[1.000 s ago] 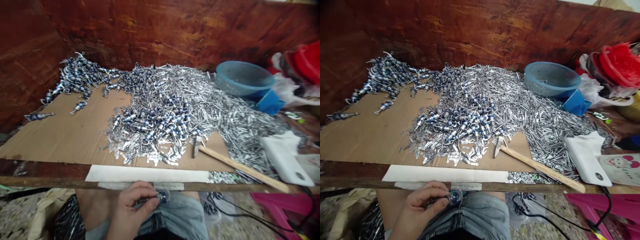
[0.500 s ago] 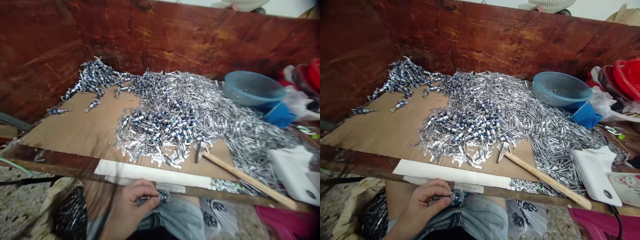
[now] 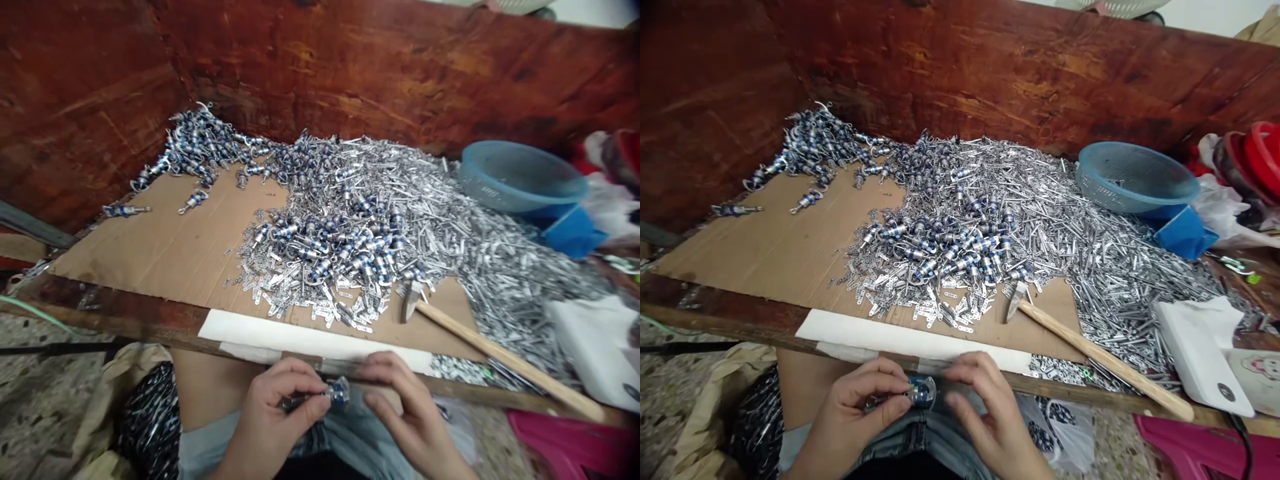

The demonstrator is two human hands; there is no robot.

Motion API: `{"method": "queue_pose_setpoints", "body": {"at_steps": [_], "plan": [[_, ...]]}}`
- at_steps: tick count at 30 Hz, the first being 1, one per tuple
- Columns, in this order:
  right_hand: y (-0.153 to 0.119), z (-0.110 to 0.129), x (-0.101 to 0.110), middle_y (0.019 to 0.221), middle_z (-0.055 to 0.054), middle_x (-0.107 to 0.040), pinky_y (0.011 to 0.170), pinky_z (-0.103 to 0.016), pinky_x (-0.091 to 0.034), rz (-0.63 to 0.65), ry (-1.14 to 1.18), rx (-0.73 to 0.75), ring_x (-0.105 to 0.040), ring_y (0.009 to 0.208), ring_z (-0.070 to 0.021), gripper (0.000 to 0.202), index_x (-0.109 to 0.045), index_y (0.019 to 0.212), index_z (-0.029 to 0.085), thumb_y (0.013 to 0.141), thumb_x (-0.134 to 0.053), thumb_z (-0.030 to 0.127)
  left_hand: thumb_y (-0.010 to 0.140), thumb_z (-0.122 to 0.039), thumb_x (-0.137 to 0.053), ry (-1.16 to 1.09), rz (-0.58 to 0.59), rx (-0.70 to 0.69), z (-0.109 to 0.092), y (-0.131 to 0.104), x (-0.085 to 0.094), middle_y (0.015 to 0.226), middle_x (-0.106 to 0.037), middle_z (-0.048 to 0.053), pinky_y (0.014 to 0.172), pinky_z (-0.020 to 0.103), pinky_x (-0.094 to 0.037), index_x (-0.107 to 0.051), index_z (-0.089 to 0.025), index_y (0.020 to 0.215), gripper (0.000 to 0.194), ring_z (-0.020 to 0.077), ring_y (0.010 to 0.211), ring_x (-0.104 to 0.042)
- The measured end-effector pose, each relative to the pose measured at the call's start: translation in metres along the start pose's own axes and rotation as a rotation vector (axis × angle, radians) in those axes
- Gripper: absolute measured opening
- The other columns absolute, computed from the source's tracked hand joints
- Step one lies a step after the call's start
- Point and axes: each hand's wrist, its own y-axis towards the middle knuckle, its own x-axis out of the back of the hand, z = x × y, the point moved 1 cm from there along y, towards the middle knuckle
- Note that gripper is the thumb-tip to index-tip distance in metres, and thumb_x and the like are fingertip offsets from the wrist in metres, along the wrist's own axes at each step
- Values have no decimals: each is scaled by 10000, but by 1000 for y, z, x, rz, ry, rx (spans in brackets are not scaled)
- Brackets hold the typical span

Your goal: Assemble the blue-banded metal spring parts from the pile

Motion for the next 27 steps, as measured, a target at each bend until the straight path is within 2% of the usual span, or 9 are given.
{"method": "queue_pose_setpoints", "body": {"at_steps": [3, 7, 11, 14, 17, 20, 24, 27], "plan": [[2, -7, -9, 941, -41, -573, 735, -260, -507, 51, 31, 36, -572, 900, -157, 170, -547, 1042, 238, 875, -525, 261, 747, -233, -664, -40, 51, 76, 7, -4, -1, 774, -637, 46, 582, 192, -501, -714, -177, 757, 76, 127, 673, -617], [2, 4, -14, 886, -38, -565, 708, -269, -486, 71, -58, 153, -555, 837, -160, 184, -554, 991, 229, 827, -554, 147, 726, -246, -685, -106, 30, 140, 14, -6, -7, 759, -624, 40, 578, 182, -492, -700, -166, 728, 81, 121, 676, -603], [7, 11, -20, 866, -39, -560, 699, -259, -481, 24, -37, 53, -545, 830, -158, 124, -542, 937, 216, 839, -533, 140, 710, -219, -691, -177, 1, 178, 12, -3, -8, 716, -611, 25, 536, 157, -474, -684, -156, 676, 72, 102, 631, -586], [9, 15, -24, 842, -38, -561, 681, -256, -471, -2, -56, 23, -541, 810, -158, 87, -545, 900, 211, 851, -523, 143, 725, -194, -678, -102, -28, 128, 8, -1, -7, 719, -633, 23, 572, 160, -494, -688, -165, 689, 48, 108, 656, -610], [10, 21, -24, 819, -40, -581, 685, -271, -452, -65, -162, 116, -536, 780, -160, 48, -557, 870, 195, 858, -531, 157, 757, -141, -642, 51, -66, -6, 1, 1, -7, 731, -653, 13, 613, 152, -506, -693, -185, 736, 70, 103, 678, -630], [12, 24, -25, 772, -34, -599, 661, -273, -439, -107, -187, 179, -532, 739, -155, 21, -561, 867, 181, 857, -548, 168, 755, -91, -626, 149, -51, -137, -7, 2, -7, 714, -651, 7, 612, 145, -507, -689, -183, 756, 111, 94, 658, -631], [15, 23, -25, 764, -34, -608, 622, -258, -441, -47, -134, 147, -532, 705, -144, 107, -561, 975, 164, 875, -524, 175, 754, -73, -599, 195, 6, -171, -12, 2, -8, 690, -642, 16, 579, 154, -502, -673, -162, 723, 120, 101, 629, -625], [15, 22, -26, 759, -28, -605, 623, -253, -444, 14, -162, 124, -539, 708, -143, 90, -567, 918, 183, 898, -490, 225, 764, -83, -581, 226, 45, -154, -10, 2, -8, 702, -644, 23, 591, 174, -503, -662, -162, 722, 121, 114, 647, -625]]}}
